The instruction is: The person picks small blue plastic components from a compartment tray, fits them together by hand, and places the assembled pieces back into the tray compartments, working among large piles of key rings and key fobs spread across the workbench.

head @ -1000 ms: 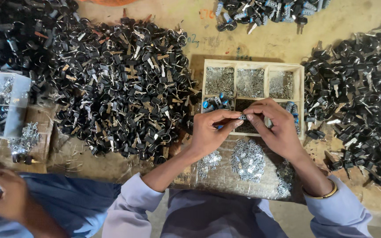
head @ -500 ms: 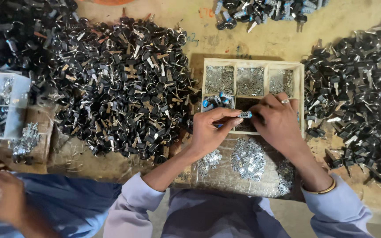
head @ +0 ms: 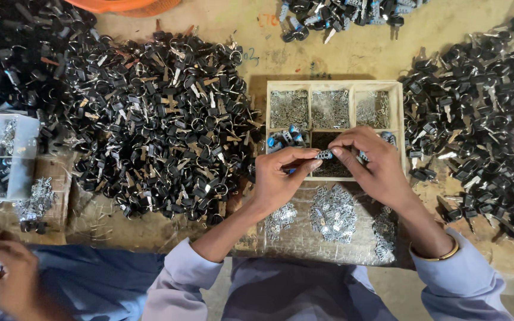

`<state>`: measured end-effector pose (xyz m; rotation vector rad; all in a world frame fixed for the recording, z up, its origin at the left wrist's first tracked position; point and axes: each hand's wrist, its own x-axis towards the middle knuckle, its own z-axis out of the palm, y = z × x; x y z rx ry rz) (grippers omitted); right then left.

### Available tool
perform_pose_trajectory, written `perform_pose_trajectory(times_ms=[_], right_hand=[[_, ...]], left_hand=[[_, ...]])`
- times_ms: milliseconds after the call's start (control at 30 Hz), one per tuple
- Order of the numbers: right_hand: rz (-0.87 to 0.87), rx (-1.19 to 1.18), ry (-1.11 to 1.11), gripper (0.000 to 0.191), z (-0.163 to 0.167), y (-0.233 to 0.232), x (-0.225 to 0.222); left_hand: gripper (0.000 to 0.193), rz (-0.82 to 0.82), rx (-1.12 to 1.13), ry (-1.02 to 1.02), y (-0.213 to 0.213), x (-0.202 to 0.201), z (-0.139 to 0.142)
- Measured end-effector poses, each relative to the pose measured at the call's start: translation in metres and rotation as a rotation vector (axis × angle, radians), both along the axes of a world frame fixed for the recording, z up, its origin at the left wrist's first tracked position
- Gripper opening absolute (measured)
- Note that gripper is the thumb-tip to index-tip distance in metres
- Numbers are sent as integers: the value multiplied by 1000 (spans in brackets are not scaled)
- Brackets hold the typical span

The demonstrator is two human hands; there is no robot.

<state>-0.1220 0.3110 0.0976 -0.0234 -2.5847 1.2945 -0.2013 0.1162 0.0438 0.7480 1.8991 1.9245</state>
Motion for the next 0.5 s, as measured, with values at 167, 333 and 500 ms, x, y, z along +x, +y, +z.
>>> perform_pose_trajectory(times_ms=[167,333,500], right_hand=[[-29,-38,-87,13,-3,-6,0],[73,3,-38,22,0,-3,0],[24,457,12,47,13,11,3]], left_hand=[[18,12,-16,5,-1,1,0],[18,23,-8,25,-2,2,0],[19,30,-32,97,-2,-1,-3]])
